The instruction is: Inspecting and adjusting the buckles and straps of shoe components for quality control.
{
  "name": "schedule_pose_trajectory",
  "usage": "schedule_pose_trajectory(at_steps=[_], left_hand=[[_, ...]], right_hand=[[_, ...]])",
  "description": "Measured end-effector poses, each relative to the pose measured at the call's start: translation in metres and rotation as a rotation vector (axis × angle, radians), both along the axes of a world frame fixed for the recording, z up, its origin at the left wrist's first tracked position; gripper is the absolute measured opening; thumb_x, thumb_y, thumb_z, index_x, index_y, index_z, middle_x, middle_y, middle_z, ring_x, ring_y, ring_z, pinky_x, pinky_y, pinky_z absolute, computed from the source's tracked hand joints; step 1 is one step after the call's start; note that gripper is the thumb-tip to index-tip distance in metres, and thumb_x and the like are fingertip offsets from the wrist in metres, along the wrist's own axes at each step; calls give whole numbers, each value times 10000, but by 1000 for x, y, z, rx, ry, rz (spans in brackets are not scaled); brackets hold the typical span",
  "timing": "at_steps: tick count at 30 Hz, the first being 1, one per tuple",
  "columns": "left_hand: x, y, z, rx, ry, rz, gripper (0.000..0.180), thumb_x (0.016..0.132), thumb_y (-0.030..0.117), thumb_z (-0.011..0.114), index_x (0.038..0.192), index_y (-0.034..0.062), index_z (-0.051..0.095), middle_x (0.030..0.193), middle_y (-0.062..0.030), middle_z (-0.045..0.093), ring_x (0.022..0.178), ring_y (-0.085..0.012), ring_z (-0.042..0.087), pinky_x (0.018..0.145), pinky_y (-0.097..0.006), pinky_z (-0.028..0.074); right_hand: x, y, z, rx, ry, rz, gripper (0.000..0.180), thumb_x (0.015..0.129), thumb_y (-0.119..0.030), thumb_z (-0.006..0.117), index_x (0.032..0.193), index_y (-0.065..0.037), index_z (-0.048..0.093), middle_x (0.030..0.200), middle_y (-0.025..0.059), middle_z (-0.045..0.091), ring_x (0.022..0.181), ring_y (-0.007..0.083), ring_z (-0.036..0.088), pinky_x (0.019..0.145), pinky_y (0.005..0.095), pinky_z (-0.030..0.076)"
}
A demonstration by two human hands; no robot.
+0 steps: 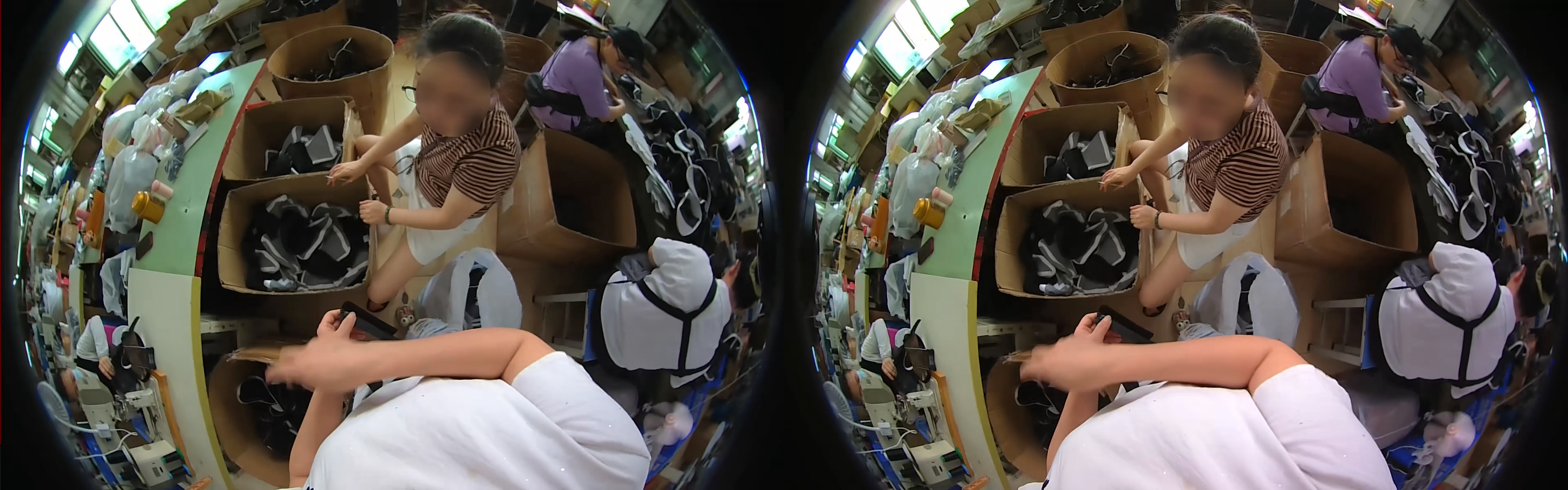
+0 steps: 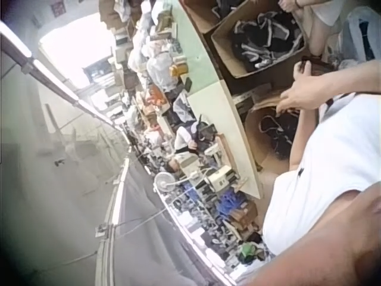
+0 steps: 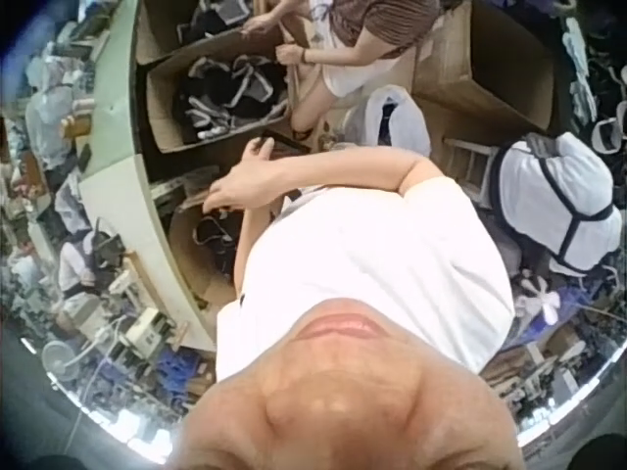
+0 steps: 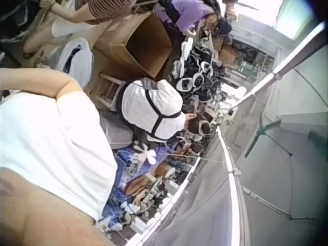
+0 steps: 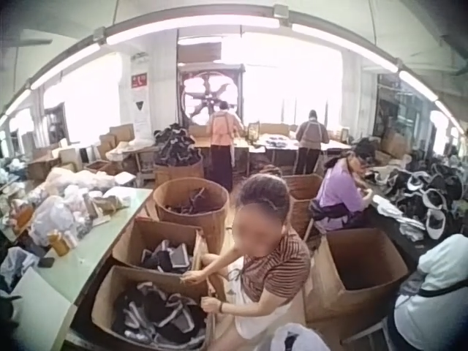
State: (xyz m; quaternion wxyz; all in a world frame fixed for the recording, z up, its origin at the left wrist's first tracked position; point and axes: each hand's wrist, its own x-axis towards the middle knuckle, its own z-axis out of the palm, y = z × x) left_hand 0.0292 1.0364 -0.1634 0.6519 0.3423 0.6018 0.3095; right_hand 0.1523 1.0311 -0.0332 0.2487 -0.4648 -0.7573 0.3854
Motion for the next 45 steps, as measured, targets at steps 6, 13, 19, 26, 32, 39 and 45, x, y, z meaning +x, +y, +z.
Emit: schedule_pose_trajectory(at_steps=[6, 13, 19, 26, 32, 39, 45], left_hand=[[3, 12, 10, 214, -119, 54, 179, 863, 97, 657, 967, -12, 562, 780, -29, 631, 605, -74, 572, 532, -214, 457], [18, 14, 54, 223, -68, 24, 176, 855, 101, 662, 957, -10, 571, 826, -46, 632, 667, -89, 602, 576, -211, 502], [20, 16, 47, 202, -104, -17, 179, 858, 75, 650, 985, -2, 552, 812, -23, 617, 675, -70, 593, 585, -205, 503], [15, 16, 47, 265, -54, -114, 145, 858, 45, 635, 981, -2, 574, 840, -23, 625, 689, -74, 595, 608, -213, 512], [7, 26, 53, 249, -31, -226, 160, 851, 25, 626, 1000, -17, 583, 833, -24, 624, 693, -72, 588, 617, -217, 521], [5, 43, 67, 159, -145, -224, 172, 847, 22, 604, 1008, -30, 570, 841, -38, 625, 680, -94, 599, 587, -221, 515], [9, 57, 70, 55, -143, -408, 155, 878, 40, 555, 1024, -10, 569, 860, -24, 623, 722, -82, 617, 634, -214, 523]], right_hand=[[10, -8, -25, -290, -39, 20, 221, 791, -76, 544, 1001, -53, 609, 859, 164, 610, 841, 328, 608, 751, 404, 486], [59, -13, -62, 10, 258, -416, 199, 795, 6, 574, 968, -59, 648, 824, 127, 565, 779, 311, 582, 688, 374, 459], [51, 3, -72, 105, 215, -505, 115, 810, -102, 659, 918, -66, 671, 793, 96, 573, 681, 288, 590, 602, 348, 459], [51, 14, -78, 195, 123, -433, 95, 771, -106, 676, 862, -81, 663, 792, 71, 577, 682, 266, 606, 583, 354, 479], [63, 34, -67, 467, -198, -150, 186, 666, -66, 667, 844, -99, 624, 790, 31, 532, 676, 219, 616, 561, 328, 498], [72, 50, -56, 474, -212, -6, 216, 650, -56, 660, 859, -83, 614, 815, 40, 530, 714, 229, 610, 591, 336, 501], [87, 74, -62, 307, -151, 125, 200, 669, -50, 653, 868, -56, 633, 841, 69, 568, 744, 252, 616, 632, 357, 500]])
